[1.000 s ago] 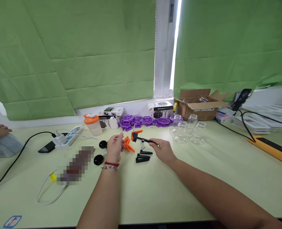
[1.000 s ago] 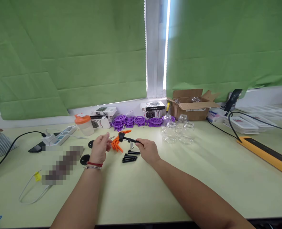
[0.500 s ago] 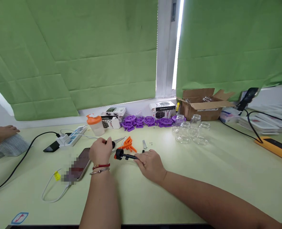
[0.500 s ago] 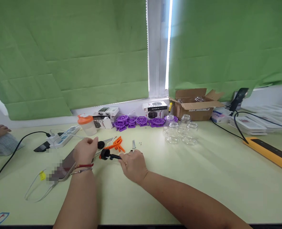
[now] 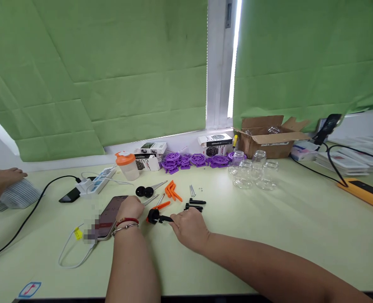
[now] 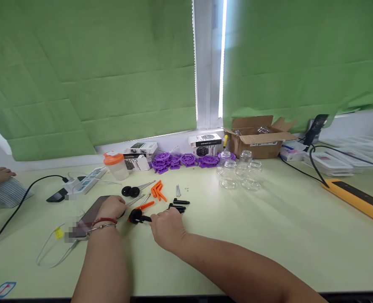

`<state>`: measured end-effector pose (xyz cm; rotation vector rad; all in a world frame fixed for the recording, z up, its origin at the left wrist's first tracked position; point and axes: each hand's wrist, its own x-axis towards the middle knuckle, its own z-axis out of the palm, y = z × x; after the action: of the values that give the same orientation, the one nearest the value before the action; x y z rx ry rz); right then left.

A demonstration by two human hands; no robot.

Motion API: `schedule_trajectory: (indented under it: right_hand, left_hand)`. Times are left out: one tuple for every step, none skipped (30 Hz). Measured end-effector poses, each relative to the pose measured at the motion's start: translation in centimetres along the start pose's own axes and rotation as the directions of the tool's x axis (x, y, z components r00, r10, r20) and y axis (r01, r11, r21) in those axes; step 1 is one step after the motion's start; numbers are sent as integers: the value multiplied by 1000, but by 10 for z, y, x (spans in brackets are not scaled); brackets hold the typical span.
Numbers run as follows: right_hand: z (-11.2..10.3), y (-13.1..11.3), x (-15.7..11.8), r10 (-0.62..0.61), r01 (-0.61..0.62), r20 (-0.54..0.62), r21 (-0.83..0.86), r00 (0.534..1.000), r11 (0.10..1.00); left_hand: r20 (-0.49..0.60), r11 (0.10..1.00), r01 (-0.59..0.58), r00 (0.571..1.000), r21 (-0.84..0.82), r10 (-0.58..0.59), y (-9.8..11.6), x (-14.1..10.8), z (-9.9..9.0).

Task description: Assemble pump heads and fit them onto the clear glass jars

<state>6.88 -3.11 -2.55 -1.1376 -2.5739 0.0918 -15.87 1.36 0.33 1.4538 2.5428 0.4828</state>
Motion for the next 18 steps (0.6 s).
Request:
schedule_trajectory:
  right_hand:
    - [0,-1,1,4,-4,11,-9,1000,1000]
    - [1,-2,3,8,-8,21,-22,1000,1000]
    - [1,-4,5,16,-14,30,-41,999,999]
    - [2,-6,7,22,-20,36,-63,999,998]
    - [3,-8,10,28,-25,38,-86,999,996]
    - [5,-11,14,30,-26,38,-105,999,994]
    - [6,-14,18,26,-22,38,-121,999,992]
    - [8,-16,23,18,-13,40,-131,999,991]
    - [10,-18,28,5,0,41,-136,999,991]
    - [13,-20,33,-10,15,41,-137,999,990]
    - [15,-21,38,-26,31,40,-137,999,990]
    - [18,-21,42,-42,46,39,-135,998,990]
    - [21,-21,46,-52,57,39,-134,998,989]
    - [23,-20,49,-60,65,43,-133,997,989]
    - [26,-20,50,-67,73,49,-133,997,988]
    - [28,-19,52,-75,82,55,-133,996,988]
    - [29,-18,52,-83,90,57,-131,995,987]
    - [29,-16,51,-92,98,54,-129,994,987]
  left_hand:
    - [1,1000,2,1000,-31,-2,1,-1,-1]
    - [0,998,4,1000,-57,-4,3,-3,-3]
    - [-12,995,-2,1000,-102,1,6,-6,-5]
    - [-29,985,-15,1000,-175,10,9,-9,-6]
    - [-46,963,-33,999,-268,21,13,-12,-8]
    - [-64,908,-52,998,-416,28,17,-15,-10]
    - [-66,822,-64,997,-566,32,21,-18,-11]
    - [-62,768,-73,997,-636,44,26,-21,-12]
    - [-56,702,-79,997,-708,55,31,-24,-12]
    - [-47,622,-77,997,-780,65,35,-26,-12]
    - [-35,548,-70,997,-834,74,39,-27,-11]
    - [-19,465,-55,996,-883,82,43,-27,-10]
    - [-6,394,-41,996,-918,92,46,-27,-9]
    - [0,349,-35,995,-937,101,48,-27,-7]
    - [-1,321,-37,994,-946,111,50,-26,-4]
    - [-12,307,-48,993,-950,119,52,-25,-2]
    - [-30,303,-67,992,-951,124,53,-24,0]
    - [-56,314,-93,991,-945,124,54,-23,2]
